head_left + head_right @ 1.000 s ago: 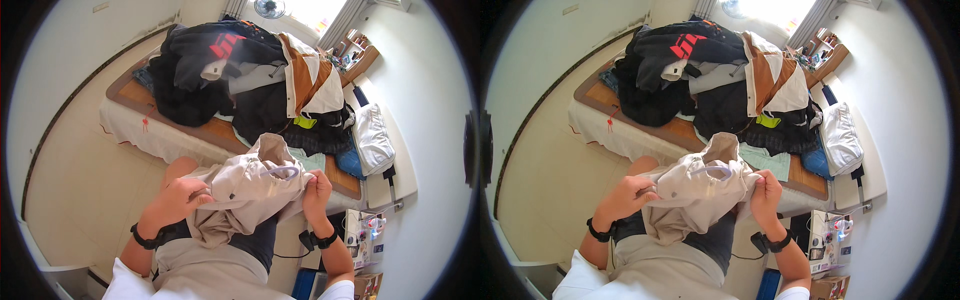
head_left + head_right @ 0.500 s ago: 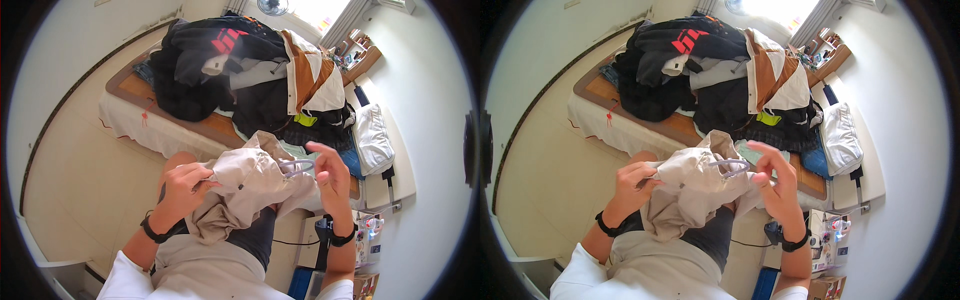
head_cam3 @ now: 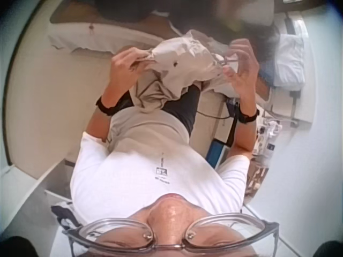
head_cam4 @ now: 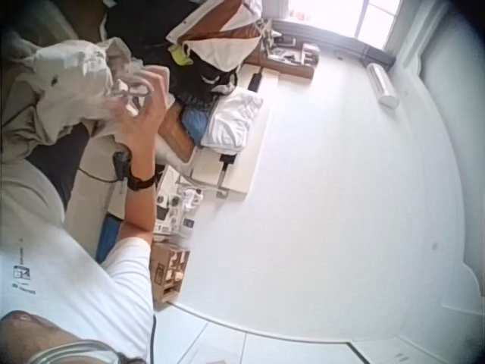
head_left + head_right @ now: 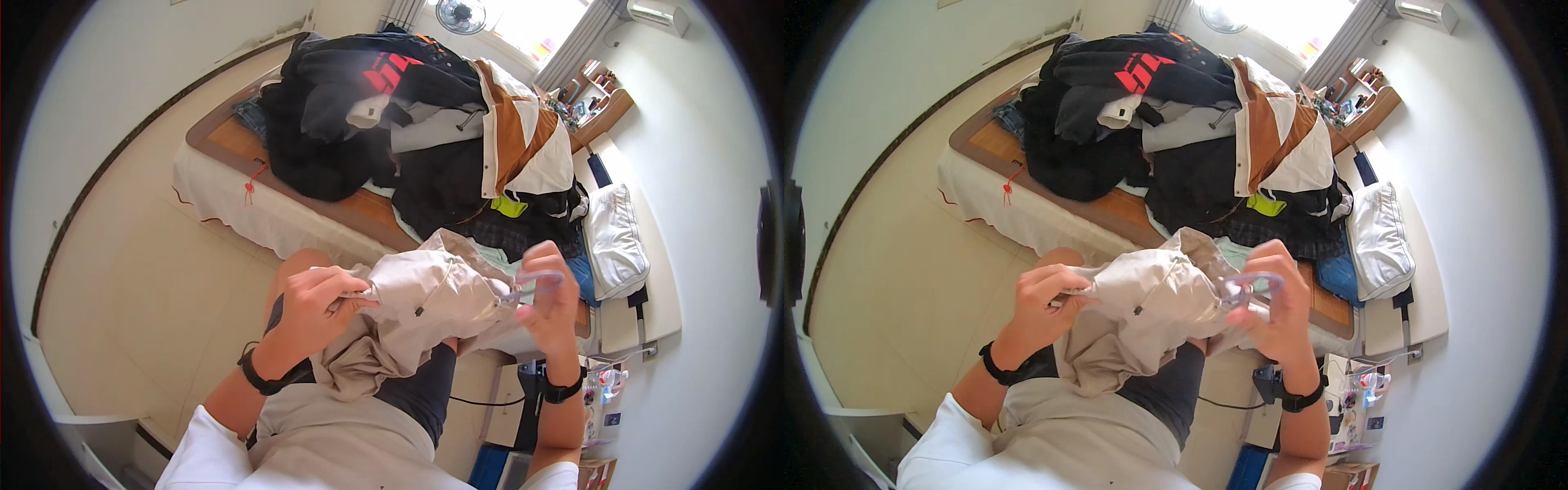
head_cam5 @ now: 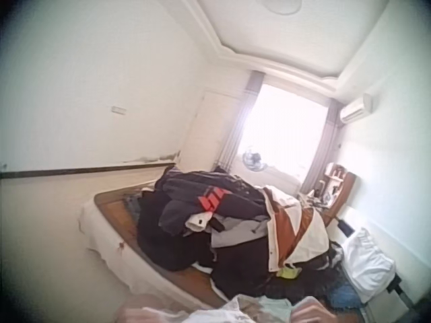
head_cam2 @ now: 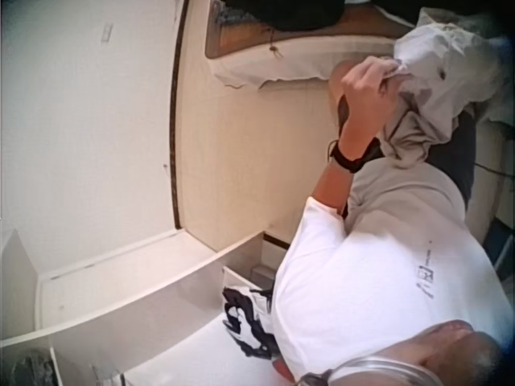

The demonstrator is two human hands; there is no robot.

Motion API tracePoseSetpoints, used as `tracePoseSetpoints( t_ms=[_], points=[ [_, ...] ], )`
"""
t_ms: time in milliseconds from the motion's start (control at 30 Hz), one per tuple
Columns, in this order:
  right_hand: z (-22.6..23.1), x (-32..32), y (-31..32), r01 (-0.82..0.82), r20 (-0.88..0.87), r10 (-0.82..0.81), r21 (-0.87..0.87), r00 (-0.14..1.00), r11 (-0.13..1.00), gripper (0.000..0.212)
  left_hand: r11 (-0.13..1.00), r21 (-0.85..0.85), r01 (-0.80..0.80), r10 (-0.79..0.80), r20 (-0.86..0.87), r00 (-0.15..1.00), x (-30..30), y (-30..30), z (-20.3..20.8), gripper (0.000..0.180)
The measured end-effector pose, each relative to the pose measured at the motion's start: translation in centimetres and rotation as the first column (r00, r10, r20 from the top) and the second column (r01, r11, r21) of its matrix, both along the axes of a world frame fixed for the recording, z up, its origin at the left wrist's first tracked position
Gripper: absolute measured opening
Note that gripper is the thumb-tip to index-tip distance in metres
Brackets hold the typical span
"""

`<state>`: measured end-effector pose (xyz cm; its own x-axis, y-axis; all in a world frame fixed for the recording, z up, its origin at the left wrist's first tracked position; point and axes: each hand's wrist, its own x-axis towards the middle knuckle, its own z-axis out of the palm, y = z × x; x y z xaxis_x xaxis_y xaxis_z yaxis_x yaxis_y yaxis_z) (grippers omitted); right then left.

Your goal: Hang up a jacket on a clothes hanger and place it in the wardrobe.

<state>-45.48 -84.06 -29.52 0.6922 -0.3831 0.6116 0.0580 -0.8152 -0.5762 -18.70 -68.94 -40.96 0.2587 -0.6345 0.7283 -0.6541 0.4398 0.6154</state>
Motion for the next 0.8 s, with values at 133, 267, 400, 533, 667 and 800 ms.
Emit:
tracePoseSetpoints(
  t_ms=[133,267,400,533,667,800],
  points=[
    [0.3,1.2,-0.6,-0.166,-0.376,0.148,-0.017,0.915,0.986,0.069,0.989,-0.145,0.003,0.006,0.062,0.998,-0.7,-0.6,-0.1,0.024],
    [-0.8,1.1,1.2,-0.054,-0.467,0.156,0.226,0.870,0.973,0.040,0.987,-0.161,0.026,-0.011,0.093,0.996,-1.1,-1.2,0.0,0.025],
    [-1.8,0.4,1.2,0.128,-0.488,0.038,0.302,0.872,0.945,0.022,0.981,-0.187,0.052,-0.040,0.068,0.997,-1.0,-1.7,0.4,0.022],
    [-2.4,-0.1,0.7,0.114,-0.166,-0.089,0.149,0.982,0.982,0.015,0.988,-0.146,0.056,-0.051,0.034,0.998,-0.7,-1.5,0.7,0.021],
    [-2.4,-0.8,1.1,0.183,0.097,-0.191,0.090,0.977,0.979,0.013,0.994,-0.062,0.094,-0.101,-0.123,0.987,-0.8,-0.9,0.9,0.022],
    [-2.3,-0.9,2.0,0.239,0.103,-0.248,0.093,0.963,0.967,0.015,0.997,-0.047,0.053,-0.055,-0.055,0.997,-0.6,-0.6,1.4,0.026]
  ],
)
